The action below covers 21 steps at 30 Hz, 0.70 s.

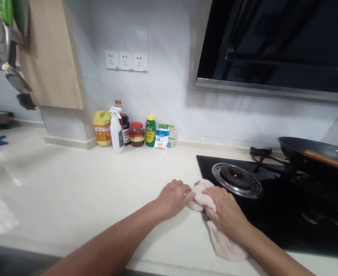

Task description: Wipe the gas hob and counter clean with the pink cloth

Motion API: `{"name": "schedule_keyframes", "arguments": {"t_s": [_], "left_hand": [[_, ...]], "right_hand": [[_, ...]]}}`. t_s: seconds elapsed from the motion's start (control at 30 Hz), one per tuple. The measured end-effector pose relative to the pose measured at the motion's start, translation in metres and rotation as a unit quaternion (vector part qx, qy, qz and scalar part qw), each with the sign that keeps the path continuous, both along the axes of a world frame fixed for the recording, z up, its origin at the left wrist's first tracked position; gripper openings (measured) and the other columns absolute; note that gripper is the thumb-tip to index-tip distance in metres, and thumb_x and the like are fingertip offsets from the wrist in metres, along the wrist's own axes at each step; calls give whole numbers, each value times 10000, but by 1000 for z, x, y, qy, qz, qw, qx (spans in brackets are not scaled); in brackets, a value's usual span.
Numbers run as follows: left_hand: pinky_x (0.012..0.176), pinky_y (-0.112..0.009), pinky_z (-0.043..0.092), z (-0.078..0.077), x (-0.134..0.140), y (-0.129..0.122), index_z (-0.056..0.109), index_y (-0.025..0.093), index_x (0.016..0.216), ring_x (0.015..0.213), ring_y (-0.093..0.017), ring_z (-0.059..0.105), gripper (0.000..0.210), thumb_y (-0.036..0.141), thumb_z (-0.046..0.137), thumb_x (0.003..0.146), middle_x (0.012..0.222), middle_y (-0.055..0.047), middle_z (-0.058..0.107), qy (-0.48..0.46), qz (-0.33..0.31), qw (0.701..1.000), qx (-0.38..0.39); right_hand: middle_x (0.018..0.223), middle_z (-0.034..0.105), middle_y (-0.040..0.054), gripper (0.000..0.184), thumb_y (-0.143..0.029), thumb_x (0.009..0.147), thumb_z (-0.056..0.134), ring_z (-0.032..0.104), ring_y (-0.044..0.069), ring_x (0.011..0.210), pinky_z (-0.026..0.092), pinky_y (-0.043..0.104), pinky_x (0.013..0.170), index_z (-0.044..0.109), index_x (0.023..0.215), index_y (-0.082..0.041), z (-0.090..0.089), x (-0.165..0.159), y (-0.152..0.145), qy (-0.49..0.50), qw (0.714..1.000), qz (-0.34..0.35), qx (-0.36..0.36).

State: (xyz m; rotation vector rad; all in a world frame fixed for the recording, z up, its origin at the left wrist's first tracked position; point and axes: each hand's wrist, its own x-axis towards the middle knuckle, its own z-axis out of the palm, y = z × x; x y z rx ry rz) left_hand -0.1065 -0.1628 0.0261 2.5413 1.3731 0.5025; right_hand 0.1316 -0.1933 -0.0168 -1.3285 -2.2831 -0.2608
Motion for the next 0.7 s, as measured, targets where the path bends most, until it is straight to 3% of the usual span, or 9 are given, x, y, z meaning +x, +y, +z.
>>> {"name": "schedule_keyframes", "arguments": {"t_s": [0.13,0.37,0.57,0.7], "left_hand": [[972,-458,459,-4,2,-3,602,203,1276,1124,-304,566,403,452,398,1033,1186,-106,650,29,-19,999,29],[877,-435,477,-7,-1,-8,660,179,1039,1037,-290,556,331,459,487,1008,1103,-107,611,88,-58,993,58],[847,-405,487,-5,-7,-4,666,163,1015,982,-267,556,313,435,511,1003,1054,-97,606,125,-91,985,71],[881,-398,487,1,-8,-2,675,172,1092,1008,-260,553,309,433,541,993,1099,-92,603,123,-98,987,45]], "right_hand": [[1194,636,102,327,-252,896,504,582,274,1111,445,434,979,594,1207,-205,1,-4,66,3,1000,-16,7],[1251,641,113,364,-323,903,528,571,284,1168,415,388,1001,590,1236,-190,14,-11,167,-13,995,-91,-46],[1226,654,147,458,-420,917,537,603,296,1117,429,350,914,552,1299,-168,21,-7,216,21,981,-172,-85],[1192,657,175,499,-476,925,503,618,317,1081,447,360,844,543,1293,-141,22,7,225,37,971,-212,-101]]}}
